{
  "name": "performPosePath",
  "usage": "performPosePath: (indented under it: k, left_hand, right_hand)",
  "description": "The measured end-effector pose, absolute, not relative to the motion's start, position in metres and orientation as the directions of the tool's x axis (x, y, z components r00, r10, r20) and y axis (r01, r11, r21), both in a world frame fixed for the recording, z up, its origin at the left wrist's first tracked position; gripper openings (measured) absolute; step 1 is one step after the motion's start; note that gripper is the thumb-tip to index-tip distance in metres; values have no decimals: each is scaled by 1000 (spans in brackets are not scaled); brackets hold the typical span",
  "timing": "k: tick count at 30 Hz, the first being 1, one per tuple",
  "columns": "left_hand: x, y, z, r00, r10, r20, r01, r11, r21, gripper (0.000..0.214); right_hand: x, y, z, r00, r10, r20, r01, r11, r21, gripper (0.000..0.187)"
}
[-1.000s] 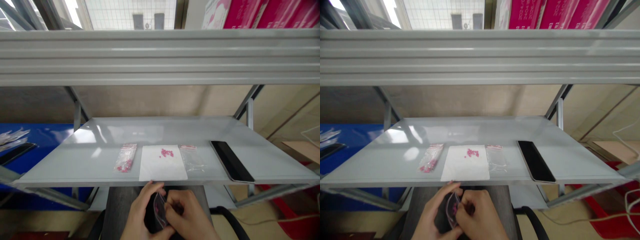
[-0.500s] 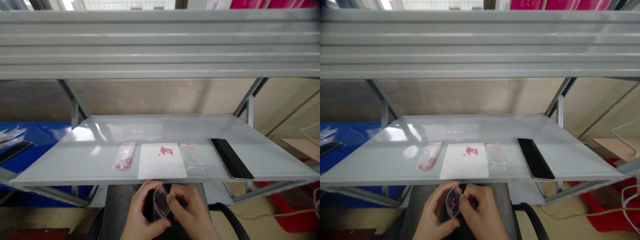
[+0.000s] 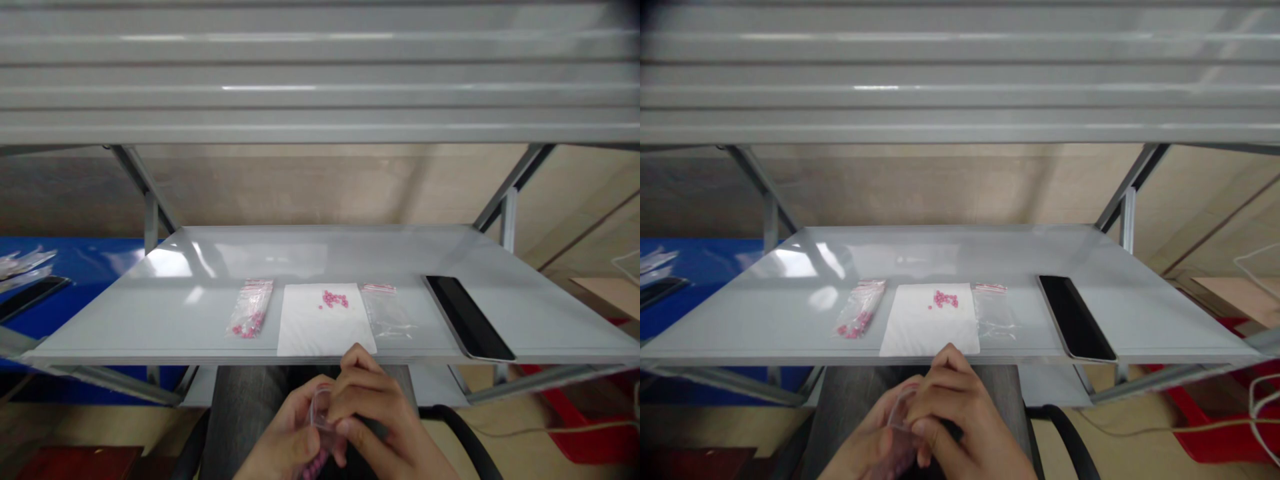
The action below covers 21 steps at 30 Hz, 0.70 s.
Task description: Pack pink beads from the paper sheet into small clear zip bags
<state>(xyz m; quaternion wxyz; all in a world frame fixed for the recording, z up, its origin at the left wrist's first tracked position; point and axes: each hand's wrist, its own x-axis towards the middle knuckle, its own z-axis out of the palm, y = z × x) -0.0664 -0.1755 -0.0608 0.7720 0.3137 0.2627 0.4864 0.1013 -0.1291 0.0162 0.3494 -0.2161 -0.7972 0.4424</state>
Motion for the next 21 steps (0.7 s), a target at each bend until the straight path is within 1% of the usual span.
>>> performPosePath:
  k: [2, 4, 7, 10, 17, 21]
  left_hand:
    - [-64, -175, -59, 376, 924, -68, -640, 311, 703, 57]
    - [-65, -174, -56, 375, 925, -52, -649, 303, 698, 54]
    - [-68, -172, -52, 377, 924, -58, -611, 295, 735, 56]
    - [-69, -171, -49, 369, 929, -24, -579, 250, 776, 60]
    - [-68, -172, -42, 323, 946, 17, -588, 187, 787, 59]
    - [-72, -172, -42, 251, 968, 1, -550, 142, 823, 55]
  right_hand:
    - [101, -129, 13, -685, 646, 337, 51, 504, -862, 31]
    - [100, -130, 11, -693, 645, 321, 68, 502, -862, 31]
    - [100, -131, 11, -681, 652, 334, 81, 520, -851, 29]
    - [99, -131, 12, -672, 648, 359, 88, 552, -829, 28]
    - [99, -132, 9, -647, 675, 355, 174, 583, -793, 20]
    - [105, -136, 3, -633, 696, 339, 223, 583, -781, 18]
